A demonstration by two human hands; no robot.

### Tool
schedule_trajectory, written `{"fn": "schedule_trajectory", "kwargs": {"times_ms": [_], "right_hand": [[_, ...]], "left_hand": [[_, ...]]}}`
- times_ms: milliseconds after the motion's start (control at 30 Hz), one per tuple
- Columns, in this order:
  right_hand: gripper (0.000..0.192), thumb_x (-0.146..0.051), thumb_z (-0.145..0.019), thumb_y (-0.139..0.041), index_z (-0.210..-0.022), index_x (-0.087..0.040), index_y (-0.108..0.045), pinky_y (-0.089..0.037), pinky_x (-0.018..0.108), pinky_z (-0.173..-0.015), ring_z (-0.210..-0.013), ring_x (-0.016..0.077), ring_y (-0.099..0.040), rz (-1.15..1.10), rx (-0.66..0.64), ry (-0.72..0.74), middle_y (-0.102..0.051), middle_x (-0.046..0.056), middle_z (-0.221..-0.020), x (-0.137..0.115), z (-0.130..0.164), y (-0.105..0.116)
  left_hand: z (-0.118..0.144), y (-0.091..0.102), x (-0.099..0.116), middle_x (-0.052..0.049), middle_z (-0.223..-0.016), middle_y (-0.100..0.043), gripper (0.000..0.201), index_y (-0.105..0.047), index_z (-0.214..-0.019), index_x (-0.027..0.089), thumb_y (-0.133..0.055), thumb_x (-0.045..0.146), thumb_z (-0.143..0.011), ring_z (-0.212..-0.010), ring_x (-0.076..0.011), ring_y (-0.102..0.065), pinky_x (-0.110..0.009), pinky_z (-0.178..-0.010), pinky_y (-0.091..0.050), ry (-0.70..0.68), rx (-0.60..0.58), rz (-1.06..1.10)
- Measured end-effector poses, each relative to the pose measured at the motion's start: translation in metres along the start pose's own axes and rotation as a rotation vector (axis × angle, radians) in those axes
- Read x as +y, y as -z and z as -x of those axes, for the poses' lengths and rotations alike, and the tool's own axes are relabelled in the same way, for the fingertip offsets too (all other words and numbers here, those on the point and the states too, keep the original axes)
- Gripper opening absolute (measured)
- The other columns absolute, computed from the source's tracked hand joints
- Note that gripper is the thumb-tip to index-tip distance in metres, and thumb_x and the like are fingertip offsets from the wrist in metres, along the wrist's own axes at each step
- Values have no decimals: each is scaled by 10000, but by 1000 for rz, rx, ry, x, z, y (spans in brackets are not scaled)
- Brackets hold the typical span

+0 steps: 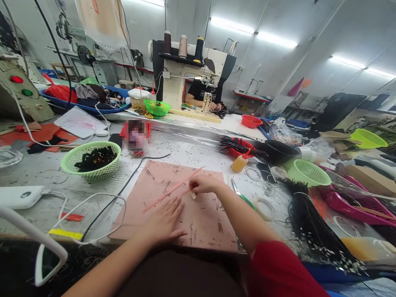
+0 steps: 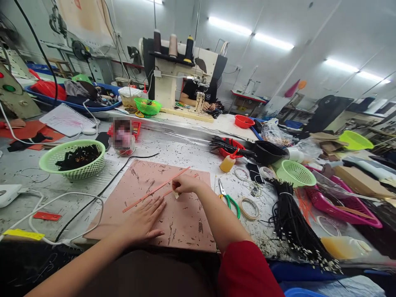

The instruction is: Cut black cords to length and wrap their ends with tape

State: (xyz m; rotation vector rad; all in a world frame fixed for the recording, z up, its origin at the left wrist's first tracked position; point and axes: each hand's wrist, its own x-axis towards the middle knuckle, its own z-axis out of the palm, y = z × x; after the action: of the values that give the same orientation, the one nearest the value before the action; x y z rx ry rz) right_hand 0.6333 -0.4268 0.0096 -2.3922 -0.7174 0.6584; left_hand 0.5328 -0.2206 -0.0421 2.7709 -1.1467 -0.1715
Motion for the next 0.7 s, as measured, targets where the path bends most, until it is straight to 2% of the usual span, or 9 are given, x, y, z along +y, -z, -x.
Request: {"fn": "schedule_trajectory", "kwargs": {"times_ms": [100, 300, 400, 500, 567, 633, 700], "right_hand": [[165, -57, -595, -500, -680, -183, -566, -357, 191, -509, -613, 108, -515, 32, -38, -4, -589, -24, -679, 0, -11, -2], [152, -63, -587, -509, -674, -175, -563, -354, 186, -499, -595, 104, -500, 57, -73, 7, -577, -23, -659, 3, -18, -8], [143, -78, -610, -516, -704, -171, -571, -357, 187, -513, -612, 105, -503, 55, -56, 22, -577, -18, -678, 3, -16, -10], [208, -89, -643, -517, -817, -180, -586, -362, 195, -539, -629, 108, -509, 57, -38, 39, -577, -14, -706, 2, -13, -11], [322, -79, -638, -538, -933, -203, -575, -365, 200, -559, -644, 111, -512, 72, 24, 32, -573, -12, -752, 2, -11, -12], [438, -73, -621, -575, -1030, -224, -539, -372, 210, -582, -671, 120, -516, 94, 146, -8, -564, -5, -807, 1, -6, -18], [458, -90, -631, -596, -1065, -213, -512, -388, 232, -615, -712, 138, -520, 115, 289, -68, -554, 16, -858, 2, 1, -28]], "left_hand": [[1, -3, 4, -164, -1421, -248, 800, -241, -1356, 123, -287, 648, -754, -1305, -279, -209, -408, -1041, -185, -30, -22, 8], [0, 4, 11, -192, -1410, -257, 836, -285, -1336, 83, -223, 673, -747, -1297, -290, -227, -408, -1035, -183, -5, -85, -10], [-3, 5, 13, -187, -1386, -332, 834, -339, -1314, 94, -223, 686, -737, -1269, -307, -293, -413, -1009, -226, 6, -49, -14], [-14, 7, 13, -187, -1306, -455, 797, -407, -1272, 107, -245, 678, -741, -1184, -327, -406, -438, -958, -284, 10, 20, -33], [-24, 10, 12, -180, -1246, -512, 763, -413, -1267, 106, -264, 654, -757, -1117, -322, -463, -433, -930, -312, 13, 64, -39], [-35, 13, 10, -179, -1229, -524, 754, -402, -1275, 95, -278, 637, -766, -1103, -324, -467, -426, -926, -312, 9, 87, -39], [-42, 13, 7, -180, -1260, -500, 765, -397, -1282, 90, -290, 639, -761, -1113, -335, -453, -431, -935, -298, 1, 81, -44]]}}
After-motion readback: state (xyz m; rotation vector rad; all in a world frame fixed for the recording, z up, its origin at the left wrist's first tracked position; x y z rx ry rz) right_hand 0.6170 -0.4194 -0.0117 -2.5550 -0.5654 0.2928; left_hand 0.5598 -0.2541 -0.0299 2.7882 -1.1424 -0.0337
